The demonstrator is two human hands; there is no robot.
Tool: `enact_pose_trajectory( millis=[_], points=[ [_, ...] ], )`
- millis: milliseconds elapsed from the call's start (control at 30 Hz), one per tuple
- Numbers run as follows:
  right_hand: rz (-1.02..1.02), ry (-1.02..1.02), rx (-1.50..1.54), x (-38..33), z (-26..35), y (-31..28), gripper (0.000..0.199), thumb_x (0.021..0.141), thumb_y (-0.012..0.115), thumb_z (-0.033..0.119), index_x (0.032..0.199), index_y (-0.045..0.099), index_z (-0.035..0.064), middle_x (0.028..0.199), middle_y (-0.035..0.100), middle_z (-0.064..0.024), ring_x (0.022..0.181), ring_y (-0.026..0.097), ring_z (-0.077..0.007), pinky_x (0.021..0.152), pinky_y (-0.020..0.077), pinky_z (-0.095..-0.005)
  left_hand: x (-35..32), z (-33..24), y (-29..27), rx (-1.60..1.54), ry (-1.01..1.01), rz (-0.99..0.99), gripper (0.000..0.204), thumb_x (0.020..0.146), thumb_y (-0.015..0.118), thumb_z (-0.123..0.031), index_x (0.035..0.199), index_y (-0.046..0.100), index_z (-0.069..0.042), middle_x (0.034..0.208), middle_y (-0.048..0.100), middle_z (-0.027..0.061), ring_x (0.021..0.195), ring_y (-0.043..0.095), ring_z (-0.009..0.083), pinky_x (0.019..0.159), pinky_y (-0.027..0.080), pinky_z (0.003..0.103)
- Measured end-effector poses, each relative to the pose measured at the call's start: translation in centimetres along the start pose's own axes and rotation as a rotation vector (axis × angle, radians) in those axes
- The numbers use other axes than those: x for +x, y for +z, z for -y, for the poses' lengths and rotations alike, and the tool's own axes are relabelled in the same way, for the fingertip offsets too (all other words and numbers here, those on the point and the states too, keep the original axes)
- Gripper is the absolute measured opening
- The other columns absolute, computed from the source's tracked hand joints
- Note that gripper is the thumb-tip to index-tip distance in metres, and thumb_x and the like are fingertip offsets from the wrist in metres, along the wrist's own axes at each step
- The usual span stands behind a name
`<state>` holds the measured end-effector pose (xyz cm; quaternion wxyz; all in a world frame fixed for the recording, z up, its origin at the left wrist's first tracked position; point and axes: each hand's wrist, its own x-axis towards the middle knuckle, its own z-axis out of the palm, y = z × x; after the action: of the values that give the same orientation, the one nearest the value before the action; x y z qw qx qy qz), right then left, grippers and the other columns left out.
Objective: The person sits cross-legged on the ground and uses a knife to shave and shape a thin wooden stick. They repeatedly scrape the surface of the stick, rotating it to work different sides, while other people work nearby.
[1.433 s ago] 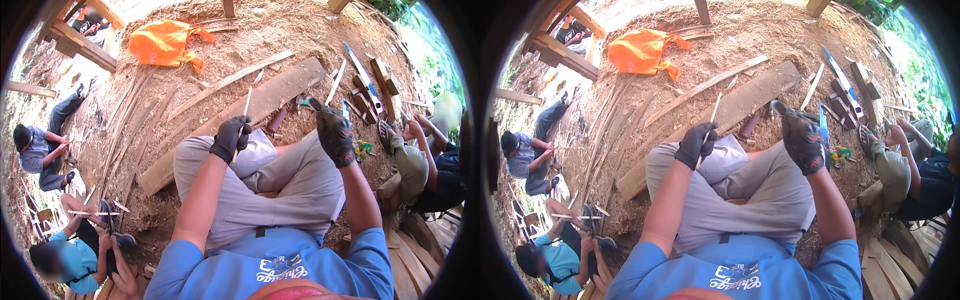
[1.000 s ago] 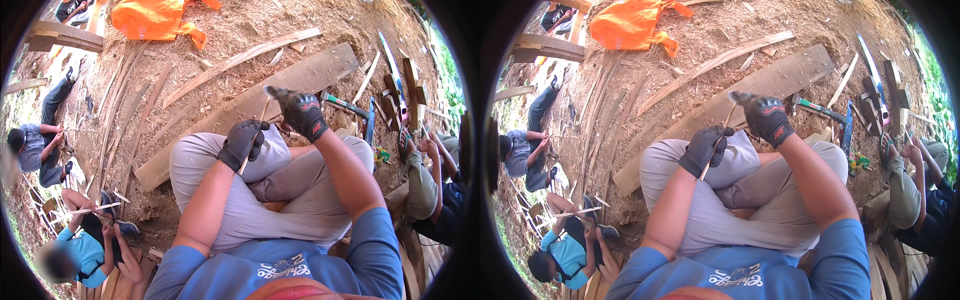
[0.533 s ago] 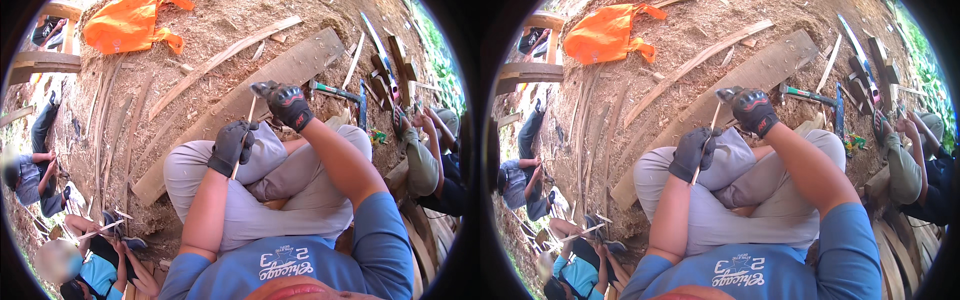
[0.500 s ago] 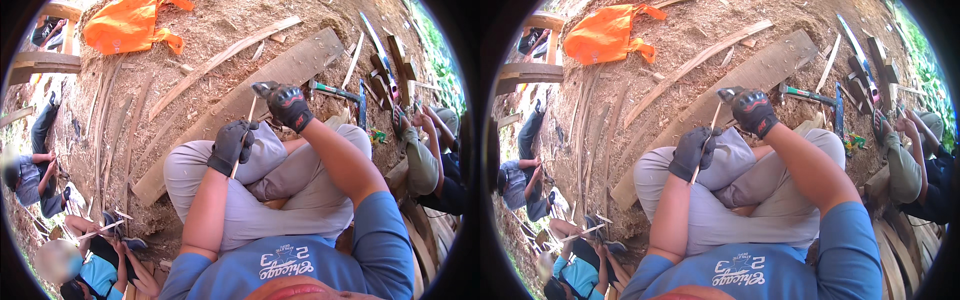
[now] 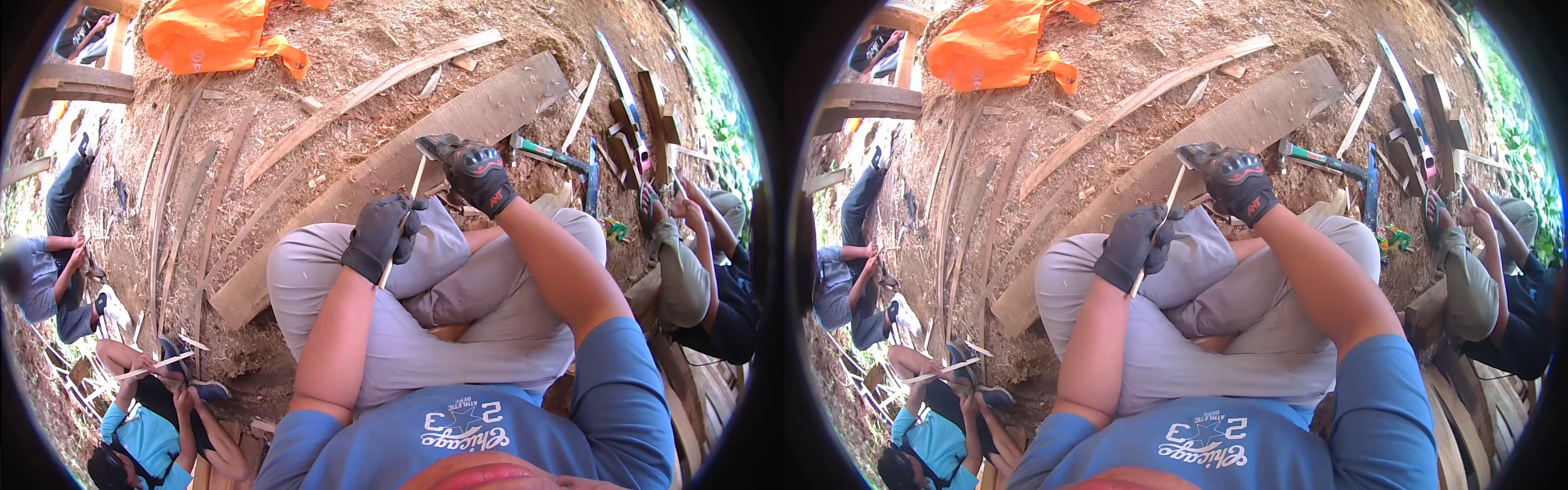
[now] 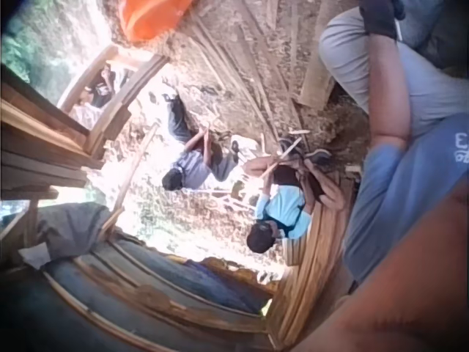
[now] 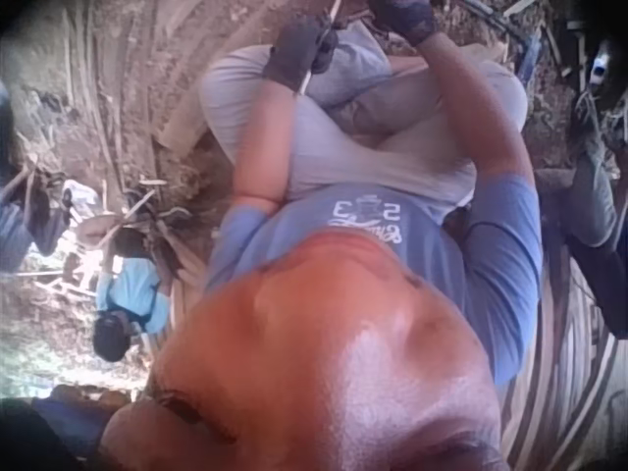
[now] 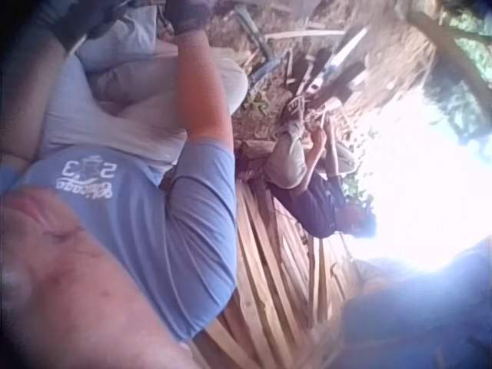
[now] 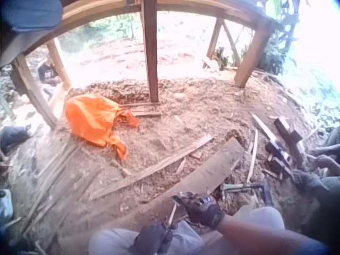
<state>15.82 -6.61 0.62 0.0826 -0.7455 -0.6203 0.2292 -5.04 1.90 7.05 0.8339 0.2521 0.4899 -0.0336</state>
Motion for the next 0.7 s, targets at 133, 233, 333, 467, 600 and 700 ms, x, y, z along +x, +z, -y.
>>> enact_pose_trajectory(
  millis=[133, 233, 333, 467, 600, 700],
  points=[
    [-0.159, -0.197, -0.119, -1.3, 2.1, -0.1, 0.052, 0.091, 0.062, 0.015, 0.142, 0.064, 0.0223, 0.115, 0.075, -0.0111, 0.097, 0.076, -0.0293, 0.082, 0.0593, -0.0505, 0.0, -0.4, -0.6, 0.032, -0.031, -0.016, 0.034, 0.109, 0.048, -0.026, 0.118, 0.067, 0.001, 0.064, 0.054, 0.0001, 0.038, 0.038, 0.0079, 0.034, 0.027, 0.026],
    [0.003, -0.014, -0.147, 1.3, -1.6, 0.2, 0.057, 0.086, 0.064, 0.013, 0.143, 0.064, 0.0198, 0.114, 0.075, -0.0138, 0.097, 0.075, -0.0321, 0.085, 0.0597, -0.0462, 0.1, -0.1, -0.1, -0.023, 0.004, 0.033, 0.034, 0.109, 0.049, -0.027, 0.118, 0.066, 0.001, 0.065, 0.056, 0.0004, 0.039, 0.040, 0.0073, 0.034, 0.028, 0.025],
    [-0.054, 0.036, -0.121, 1.0, -0.9, -0.3, 0.059, 0.082, 0.067, 0.011, 0.140, 0.064, 0.0155, 0.110, 0.075, -0.0155, 0.096, 0.074, -0.0348, 0.083, 0.0598, -0.0460, 0.2, -0.4, -0.6, -0.051, 0.021, 0.021, 0.030, 0.108, 0.053, -0.025, 0.118, 0.066, 0.000, 0.068, 0.059, 0.0013, 0.040, 0.041, 0.0060, 0.034, 0.028, 0.023],
    [0.070, 0.094, -0.174, 1.1, -0.6, -0.8, 0.060, 0.085, 0.064, 0.010, 0.145, 0.060, 0.0168, 0.117, 0.075, -0.0147, 0.098, 0.074, -0.0338, 0.082, 0.0607, -0.0448, -0.1, -0.2, -0.7, -0.006, 0.059, -0.028, 0.027, 0.106, 0.055, -0.021, 0.118, 0.065, 0.001, 0.071, 0.061, 0.0023, 0.040, 0.043, 0.0058, 0.034, 0.029, 0.024],
    [-0.118, -0.165, -0.193, -1.1, 2.1, -0.1, 0.060, 0.092, 0.057, 0.013, 0.151, 0.055, 0.0221, 0.127, 0.073, -0.0132, 0.098, 0.075, -0.0304, 0.076, 0.0616, -0.0405, 0.0, -0.5, -1.2, 0.009, 0.087, -0.019, 0.027, 0.106, 0.055, -0.020, 0.115, 0.066, 0.003, 0.072, 0.062, 0.0031, 0.041, 0.044, 0.0059, 0.034, 0.030, 0.024],
    [-0.028, -0.071, -0.111, 0.2, 0.2, -1.5, 0.060, 0.091, 0.065, 0.017, 0.149, 0.059, 0.0292, 0.122, 0.075, -0.0082, 0.096, 0.075, -0.0262, 0.080, 0.0610, -0.0498, -0.3, 0.0, -0.9, 0.015, 0.077, -0.011, 0.027, 0.106, 0.053, -0.019, 0.114, 0.066, 0.003, 0.072, 0.062, 0.0031, 0.041, 0.043, 0.0060, 0.034, 0.030, 0.023]
  ],
)
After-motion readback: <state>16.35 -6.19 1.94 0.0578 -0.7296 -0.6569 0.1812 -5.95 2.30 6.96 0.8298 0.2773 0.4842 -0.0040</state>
